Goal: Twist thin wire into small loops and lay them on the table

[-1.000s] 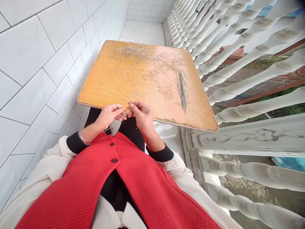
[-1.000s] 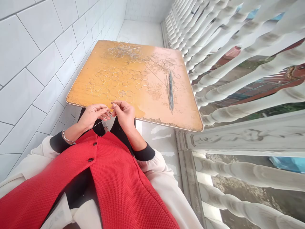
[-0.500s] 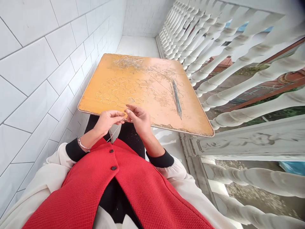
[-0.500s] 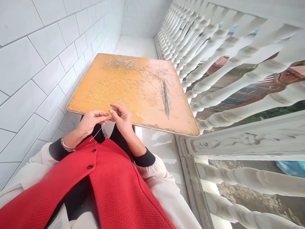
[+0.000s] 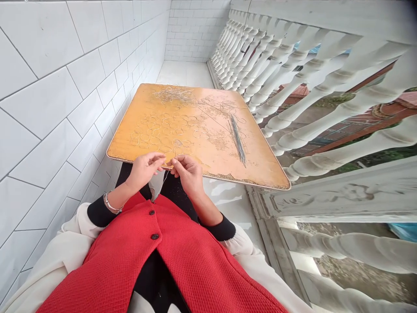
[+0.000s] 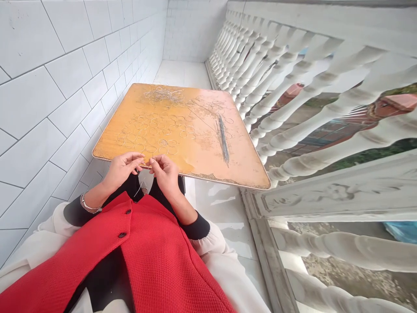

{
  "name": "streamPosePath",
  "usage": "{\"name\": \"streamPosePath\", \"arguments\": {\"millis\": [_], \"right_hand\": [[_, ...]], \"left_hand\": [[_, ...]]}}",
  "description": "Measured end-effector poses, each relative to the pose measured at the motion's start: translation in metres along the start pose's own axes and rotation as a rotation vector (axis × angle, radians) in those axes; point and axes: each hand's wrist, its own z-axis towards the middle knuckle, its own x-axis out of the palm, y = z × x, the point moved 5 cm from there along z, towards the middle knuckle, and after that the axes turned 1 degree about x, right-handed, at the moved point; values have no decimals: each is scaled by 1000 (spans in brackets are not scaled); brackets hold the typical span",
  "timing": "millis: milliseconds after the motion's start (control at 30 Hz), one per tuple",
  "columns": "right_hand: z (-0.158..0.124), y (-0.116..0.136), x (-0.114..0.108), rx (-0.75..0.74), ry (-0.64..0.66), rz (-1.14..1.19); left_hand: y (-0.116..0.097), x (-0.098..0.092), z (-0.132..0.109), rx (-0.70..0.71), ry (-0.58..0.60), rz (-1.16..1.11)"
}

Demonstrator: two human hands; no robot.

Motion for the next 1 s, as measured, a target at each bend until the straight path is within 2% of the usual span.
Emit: {"name": "streamPosePath", "arguments": {"millis": [100,200,300,467,533,633,767,833,1000], "right_hand": [[-4,-3,3,53,44,48],[-7,-4,5,54,37,-12],[-8,-3,5,25,22,-68],[-9,-4,6,-27,74,19],[-10,-5,5,-38,73,55],[-11,-9,5,-12,86,101],[-11,-14,7,85,133,146],[-11,-15,8,128,140,159],[-10,-18,6,193,71,213]], "left_hand": [[-14,-5,3,152,-49,123],[-20,-3,8,205,-12,146],[-18,1,13,152,40,107],[-7,4,19,-119,99,-145],[-6,6,19,-173,131,-214],[-6,5,20,-148,140,-173],[-9,-3,21,55,46,26],[-9,-4,21,105,27,56],[0,-2,12,-21,46,-38]]}}
